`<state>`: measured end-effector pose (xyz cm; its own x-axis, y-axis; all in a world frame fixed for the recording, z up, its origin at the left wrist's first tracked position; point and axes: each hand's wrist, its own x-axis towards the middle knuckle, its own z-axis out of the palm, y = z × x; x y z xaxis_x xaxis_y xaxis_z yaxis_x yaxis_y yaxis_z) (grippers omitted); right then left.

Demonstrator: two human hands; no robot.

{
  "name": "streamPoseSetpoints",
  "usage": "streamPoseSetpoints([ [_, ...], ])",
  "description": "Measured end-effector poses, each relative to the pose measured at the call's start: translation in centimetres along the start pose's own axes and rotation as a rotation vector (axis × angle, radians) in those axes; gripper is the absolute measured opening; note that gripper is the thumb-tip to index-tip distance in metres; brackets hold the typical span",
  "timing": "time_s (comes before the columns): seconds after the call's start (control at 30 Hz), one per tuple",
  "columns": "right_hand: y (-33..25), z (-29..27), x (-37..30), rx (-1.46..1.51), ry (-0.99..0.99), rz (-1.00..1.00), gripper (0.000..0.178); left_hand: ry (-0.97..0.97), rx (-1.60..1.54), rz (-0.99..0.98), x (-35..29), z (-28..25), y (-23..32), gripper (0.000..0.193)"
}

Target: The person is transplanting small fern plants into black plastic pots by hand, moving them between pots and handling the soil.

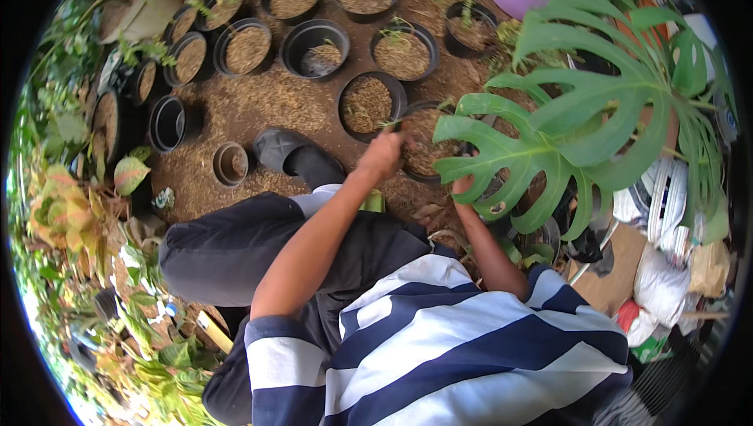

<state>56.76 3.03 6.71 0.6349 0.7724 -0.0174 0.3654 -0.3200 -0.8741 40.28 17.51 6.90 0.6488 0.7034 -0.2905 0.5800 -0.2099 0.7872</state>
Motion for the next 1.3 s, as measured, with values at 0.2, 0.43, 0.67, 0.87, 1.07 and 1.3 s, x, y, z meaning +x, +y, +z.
streamPoseSetpoints([
  [0.2, 12.5, -1.3, -1.0, -0.241, 0.114, -0.046, 0.029, -0.075, -0.049, 0.114, -0.7, 2.3, 0.4, 0.050],
  [0.43, 25.0, -1.2, 1.5, -0.111, 0.161, 0.122, 0.043, -0.384, 0.267, 0.058, -0.9, -2.8, 3.2, 0.039],
  [0.67, 12.8, 1.7, 0.8, -0.381, 0.234, -0.002, 0.043, 0.079, 0.133, 0.262, -7.6, -16.7, 8.0, 0.044],
  [0.87, -1.0, 9.1, -0.1, 0.113, -0.282, -0.263, 0.031, 0.674, -0.214, 0.542, -21.4, -29.8, 8.9, 0.039],
  [1.07, -6.8, 21.1, 4.5, 0.486, -0.945, -0.042, 0.030, 1.570, -0.734, 0.236, -33.4, -30.8, -4.6, 0.027],
  [1.3, -11.1, 41.6, 2.2, 0.365, -1.511, 0.257, 0.038, 2.477, -0.640, -0.766, -37.7, -10.7, -33.3, 0.024],
])
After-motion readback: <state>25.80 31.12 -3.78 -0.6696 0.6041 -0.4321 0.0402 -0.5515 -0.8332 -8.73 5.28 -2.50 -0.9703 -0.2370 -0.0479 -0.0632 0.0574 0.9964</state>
